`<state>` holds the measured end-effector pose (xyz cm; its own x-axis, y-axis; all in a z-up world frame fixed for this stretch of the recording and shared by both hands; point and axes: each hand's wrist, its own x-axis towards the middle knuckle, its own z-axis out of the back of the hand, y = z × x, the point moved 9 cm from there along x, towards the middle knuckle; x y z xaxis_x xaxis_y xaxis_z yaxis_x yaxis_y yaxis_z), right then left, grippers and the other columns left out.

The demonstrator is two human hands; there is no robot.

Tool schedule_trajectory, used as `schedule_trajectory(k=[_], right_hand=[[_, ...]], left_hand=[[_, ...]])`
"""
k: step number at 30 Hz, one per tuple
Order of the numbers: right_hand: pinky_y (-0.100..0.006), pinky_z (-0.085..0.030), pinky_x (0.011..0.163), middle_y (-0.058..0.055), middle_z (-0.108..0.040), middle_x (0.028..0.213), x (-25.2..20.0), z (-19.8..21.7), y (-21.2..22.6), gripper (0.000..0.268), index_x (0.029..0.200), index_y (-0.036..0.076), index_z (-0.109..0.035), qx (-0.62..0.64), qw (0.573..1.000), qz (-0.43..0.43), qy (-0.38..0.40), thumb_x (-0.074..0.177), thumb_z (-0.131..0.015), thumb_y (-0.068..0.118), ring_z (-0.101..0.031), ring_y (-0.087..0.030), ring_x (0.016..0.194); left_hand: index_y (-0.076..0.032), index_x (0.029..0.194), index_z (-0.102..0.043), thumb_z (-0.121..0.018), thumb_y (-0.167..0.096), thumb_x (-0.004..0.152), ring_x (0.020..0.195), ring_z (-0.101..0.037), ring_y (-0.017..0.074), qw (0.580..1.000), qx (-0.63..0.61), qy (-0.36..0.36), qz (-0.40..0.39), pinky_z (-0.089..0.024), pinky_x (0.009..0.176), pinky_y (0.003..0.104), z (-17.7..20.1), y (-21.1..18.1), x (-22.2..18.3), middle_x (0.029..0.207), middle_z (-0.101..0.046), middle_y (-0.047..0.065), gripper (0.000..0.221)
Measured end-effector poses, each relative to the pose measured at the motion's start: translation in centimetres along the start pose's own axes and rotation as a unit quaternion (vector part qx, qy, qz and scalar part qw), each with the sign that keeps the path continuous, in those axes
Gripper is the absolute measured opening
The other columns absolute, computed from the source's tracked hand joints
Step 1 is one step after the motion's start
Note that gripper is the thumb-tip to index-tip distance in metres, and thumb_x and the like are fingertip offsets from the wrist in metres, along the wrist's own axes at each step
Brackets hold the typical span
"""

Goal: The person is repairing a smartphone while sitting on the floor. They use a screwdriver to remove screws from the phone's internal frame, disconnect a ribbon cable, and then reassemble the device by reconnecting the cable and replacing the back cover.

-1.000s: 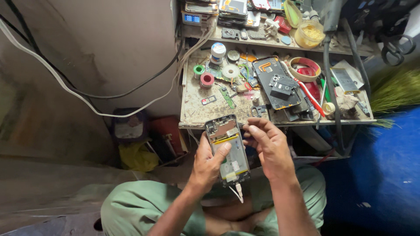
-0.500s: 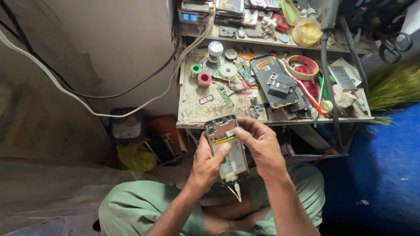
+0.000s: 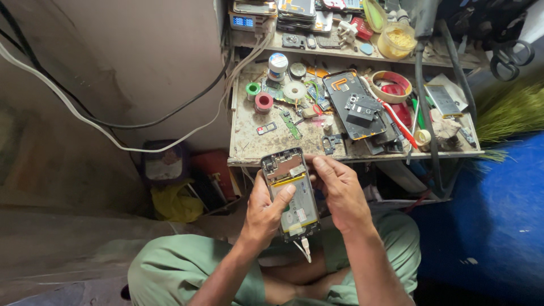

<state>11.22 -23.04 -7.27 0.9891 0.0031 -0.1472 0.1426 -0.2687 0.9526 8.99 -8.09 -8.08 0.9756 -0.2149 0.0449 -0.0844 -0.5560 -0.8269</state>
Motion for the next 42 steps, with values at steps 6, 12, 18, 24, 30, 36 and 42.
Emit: schedule_trajectory(k=[6, 12, 18, 24, 30, 36, 42], right_hand=[[-0.024, -0.054, 0.081, -0.002, -0.074, 0.103, -0.3, -1.1, 0.3, 0.032, 0.121, -0.003, -0.068, -0.06, 0.998, 0.006, 0.008, 0.092, -0.071, 0.012, -0.066, -0.006, 0.091], [-0.024, -0.055, 0.077, -0.003, -0.073, 0.099, 0.1, -1.8, 0.0, 0.031, 0.119, -0.003, -0.068, -0.079, 0.996, 0.029, 0.02, 0.09, -0.076, 0.008, -0.066, -0.007, 0.086], [-0.023, -0.055, 0.077, -0.003, -0.073, 0.098, 0.0, -1.4, -0.1, 0.032, 0.119, -0.003, -0.069, -0.092, 0.996, 0.018, 0.009, 0.091, -0.075, 0.011, -0.065, -0.006, 0.085], [-0.023, -0.056, 0.077, -0.003, -0.075, 0.1, -0.3, -1.4, 0.2, 0.036, 0.122, -0.002, -0.068, -0.093, 0.996, 0.015, 0.006, 0.09, -0.075, 0.013, -0.067, -0.006, 0.087], [-0.025, -0.057, 0.073, -0.003, -0.074, 0.1, -1.5, 3.8, 5.6, 0.032, 0.119, 0.002, -0.072, -0.214, 0.955, 0.147, -0.143, 0.091, -0.075, 0.016, -0.068, -0.008, 0.086], [-0.03, -0.057, 0.083, -0.011, -0.076, 0.105, -0.1, 7.1, 14.0, 0.024, 0.114, 0.004, -0.074, -0.518, 0.781, 0.277, -0.214, 0.093, -0.079, 0.015, -0.073, -0.017, 0.091], [-0.04, -0.055, 0.087, -0.015, -0.073, 0.115, 7.4, 7.1, 16.0, 0.054, 0.126, 0.005, -0.068, -0.647, 0.731, 0.21, -0.061, 0.08, -0.083, 0.027, -0.07, -0.03, 0.101]], left_hand=[[-0.002, 0.134, -0.05, -0.065, -0.014, 0.099, 0.106, -0.061, 0.0106, 0.997, 0.074, -0.03, -0.018, -0.053, 0.095, 0.031, 1.1, 1.3, 0.1, 0.12, -0.065, 0.007, 0.04], [-0.003, 0.129, -0.052, -0.065, -0.017, 0.098, 0.102, -0.064, 0.0114, 0.984, 0.168, -0.05, -0.029, -0.055, 0.091, 0.032, 1.4, 0.8, -0.3, 0.113, -0.07, 0.008, 0.036], [-0.003, 0.127, -0.053, -0.066, -0.018, 0.097, 0.103, -0.065, 0.0121, 0.974, 0.214, -0.064, -0.037, -0.055, 0.09, 0.033, 1.1, -0.2, -0.5, 0.111, -0.072, 0.008, 0.036], [-0.003, 0.128, -0.054, -0.067, -0.015, 0.097, 0.101, -0.066, 0.014, 0.975, 0.208, -0.07, -0.028, -0.056, 0.09, 0.033, 1.5, 0.0, -0.2, 0.112, -0.071, 0.01, 0.036], [-0.007, 0.133, -0.044, -0.063, -0.006, 0.089, 0.09, -0.075, 0.0239, 0.996, -0.048, -0.074, -0.022, -0.063, 0.081, 0.04, 2.6, -1.8, 0.4, 0.113, -0.068, 0.013, 0.048], [-0.002, 0.126, -0.048, -0.064, -0.003, 0.09, 0.089, -0.073, 0.024, 0.989, -0.022, -0.134, -0.051, -0.061, 0.081, 0.04, 5.6, -3.5, 0.7, 0.11, -0.069, 0.015, 0.039], [-0.001, 0.131, -0.053, -0.066, -0.003, 0.089, 0.089, -0.073, 0.0214, 0.993, -0.044, -0.103, -0.033, -0.06, 0.082, 0.038, 4.7, -3.7, 0.8, 0.113, -0.071, 0.014, 0.044]])
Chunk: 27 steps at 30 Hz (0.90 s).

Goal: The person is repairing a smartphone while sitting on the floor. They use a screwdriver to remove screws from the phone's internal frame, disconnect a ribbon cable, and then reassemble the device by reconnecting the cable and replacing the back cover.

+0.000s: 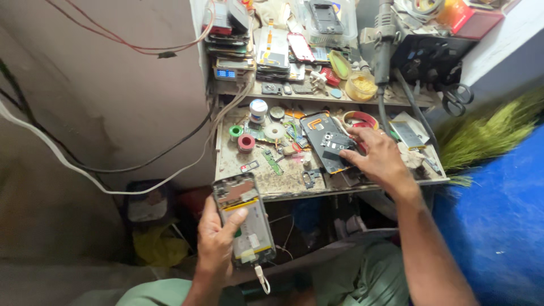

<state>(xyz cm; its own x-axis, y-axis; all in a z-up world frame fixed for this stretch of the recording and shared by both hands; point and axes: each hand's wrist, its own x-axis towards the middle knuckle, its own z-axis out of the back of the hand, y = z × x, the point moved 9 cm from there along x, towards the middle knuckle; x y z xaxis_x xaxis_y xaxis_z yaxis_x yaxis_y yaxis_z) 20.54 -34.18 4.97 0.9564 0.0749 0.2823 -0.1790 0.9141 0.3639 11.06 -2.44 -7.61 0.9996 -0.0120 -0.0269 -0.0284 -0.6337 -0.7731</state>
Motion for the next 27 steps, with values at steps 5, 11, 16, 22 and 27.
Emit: schedule_trajectory(k=[5, 11, 16, 22, 27], right_hand=[[-0.043, -0.052, 0.095, -0.017, -0.072, 0.116, 1.4, -1.2, 0.0, 0.054, 0.123, 0.006, -0.07, -0.075, 0.993, 0.063, 0.059, 0.076, -0.084, 0.028, -0.066, -0.036, 0.109], [-0.04, -0.052, 0.094, -0.017, -0.072, 0.113, 2.1, -0.9, 0.1, 0.048, 0.121, 0.003, -0.07, -0.06, 0.992, 0.101, 0.043, 0.078, -0.082, 0.021, -0.067, -0.032, 0.107], [-0.03, -0.053, 0.082, -0.005, -0.076, 0.099, 3.4, -2.8, -3.5, 0.03, 0.115, 0.003, -0.074, 0.211, 0.962, -0.073, 0.157, 0.087, -0.076, 0.016, -0.066, -0.012, 0.091], [-0.029, -0.052, 0.075, -0.001, -0.072, 0.097, 4.5, 1.1, -3.9, 0.021, 0.113, 0.003, -0.073, 0.364, 0.909, -0.146, 0.142, 0.097, -0.069, 0.015, -0.062, -0.01, 0.084], [-0.032, -0.059, 0.077, 0.0, -0.072, 0.1, 3.5, 4.4, -2.8, 0.017, 0.115, 0.007, -0.064, 0.491, 0.861, -0.121, 0.062, 0.104, -0.061, 0.02, -0.067, -0.011, 0.089]], left_hand=[[-0.002, 0.135, -0.051, -0.066, -0.002, 0.091, 0.098, -0.07, 0.0193, 0.998, -0.04, 0.042, 0.024, -0.058, 0.087, 0.036, -1.6, 0.7, -0.3, 0.118, -0.069, 0.012, 0.047], [-0.005, 0.138, -0.044, -0.061, -0.005, 0.094, 0.098, -0.074, 0.0272, 0.991, -0.087, 0.074, 0.071, -0.062, 0.082, 0.043, -2.6, 1.1, -0.5, 0.115, -0.07, 0.019, 0.048], [-0.008, 0.14, -0.04, -0.058, -0.006, 0.095, 0.095, -0.074, 0.0292, 0.988, -0.096, 0.078, 0.095, -0.064, 0.078, 0.047, -2.6, 1.4, -0.5, 0.112, -0.07, 0.022, 0.049], [-0.007, 0.14, -0.04, -0.058, -0.007, 0.094, 0.1, -0.074, 0.0283, 0.988, -0.087, 0.077, 0.101, -0.064, 0.081, 0.046, -3.0, 1.2, -0.5, 0.116, -0.07, 0.021, 0.05], [-0.006, 0.141, -0.041, -0.059, -0.009, 0.094, 0.101, -0.074, 0.0276, 0.987, -0.061, 0.094, 0.117, -0.064, 0.082, 0.045, -3.3, 1.2, -0.7, 0.116, -0.071, 0.022, 0.05]])
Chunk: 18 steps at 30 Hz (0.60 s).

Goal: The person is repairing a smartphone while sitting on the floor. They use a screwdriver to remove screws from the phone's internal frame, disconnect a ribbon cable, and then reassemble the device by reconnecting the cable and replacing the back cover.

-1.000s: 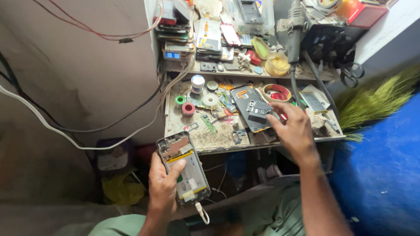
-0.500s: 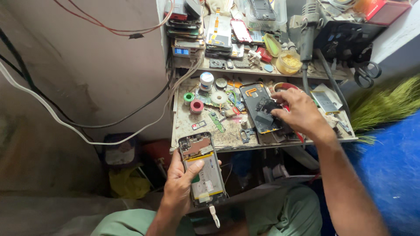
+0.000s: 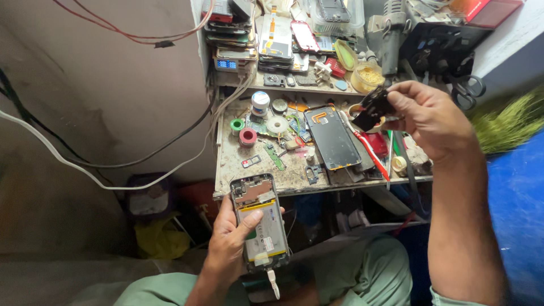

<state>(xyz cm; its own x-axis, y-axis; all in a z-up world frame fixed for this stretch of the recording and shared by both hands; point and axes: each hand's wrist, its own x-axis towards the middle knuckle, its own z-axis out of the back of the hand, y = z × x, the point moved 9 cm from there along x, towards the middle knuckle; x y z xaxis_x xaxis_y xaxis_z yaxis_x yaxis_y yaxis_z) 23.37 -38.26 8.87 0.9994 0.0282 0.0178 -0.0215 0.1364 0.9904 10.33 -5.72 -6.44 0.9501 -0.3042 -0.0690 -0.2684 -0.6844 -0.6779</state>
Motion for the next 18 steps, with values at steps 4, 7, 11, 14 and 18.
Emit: schedule_trajectory(k=[4, 7, 11, 14, 18], right_hand=[[-0.027, -0.053, 0.068, -0.005, -0.071, 0.1, -2.8, -0.9, -0.3, 0.021, 0.118, 0.004, -0.067, -0.019, 0.999, 0.02, -0.037, 0.106, -0.063, 0.02, -0.066, -0.012, 0.083], [-0.024, -0.051, 0.065, -0.005, -0.072, 0.1, -6.6, -4.3, -3.1, 0.025, 0.12, 0.003, -0.068, -0.006, 1.0, -0.021, -0.016, 0.099, -0.066, 0.015, -0.065, -0.011, 0.081], [-0.023, -0.052, 0.063, 0.0, -0.072, 0.097, -11.9, -10.0, -8.6, 0.037, 0.123, 0.006, -0.071, 0.057, 0.988, -0.127, 0.068, 0.086, -0.072, 0.009, -0.062, -0.007, 0.074], [-0.022, -0.05, 0.067, -0.001, -0.071, 0.094, -13.3, -11.0, -11.9, 0.038, 0.124, 0.004, -0.069, 0.118, 0.984, -0.124, 0.047, 0.086, -0.075, 0.005, -0.063, -0.006, 0.078], [-0.022, -0.053, 0.074, -0.004, -0.073, 0.094, -14.0, -10.5, -14.3, 0.033, 0.119, -0.002, -0.068, 0.136, 0.985, -0.099, -0.025, 0.086, -0.075, 0.001, -0.067, -0.008, 0.082]], left_hand=[[-0.007, 0.141, -0.043, -0.06, -0.011, 0.094, 0.096, -0.074, 0.0272, 1.0, -0.005, 0.012, 0.012, -0.063, 0.081, 0.044, -0.5, 0.5, 0.0, 0.115, -0.072, 0.022, 0.05], [-0.006, 0.14, -0.044, -0.06, -0.011, 0.094, 0.096, -0.074, 0.0267, 1.0, -0.003, 0.012, 0.027, -0.063, 0.082, 0.043, -0.8, 1.3, -0.1, 0.115, -0.073, 0.022, 0.049], [-0.006, 0.139, -0.046, -0.061, -0.008, 0.092, 0.097, -0.072, 0.0245, 0.998, 0.003, 0.015, 0.055, -0.06, 0.085, 0.04, -1.6, 3.4, -0.1, 0.116, -0.072, 0.019, 0.05], [-0.003, 0.139, -0.048, -0.058, -0.005, 0.091, 0.108, -0.067, 0.0199, 0.998, 0.027, 0.013, 0.051, -0.054, 0.095, 0.036, -1.8, 5.2, 0.2, 0.124, -0.069, 0.014, 0.049], [-0.002, 0.138, -0.049, -0.049, -0.007, 0.089, 0.115, -0.061, 0.0204, 0.998, 0.008, 0.026, 0.052, -0.047, 0.103, 0.036, -2.0, 6.6, 0.0, 0.129, -0.064, 0.013, 0.05]])
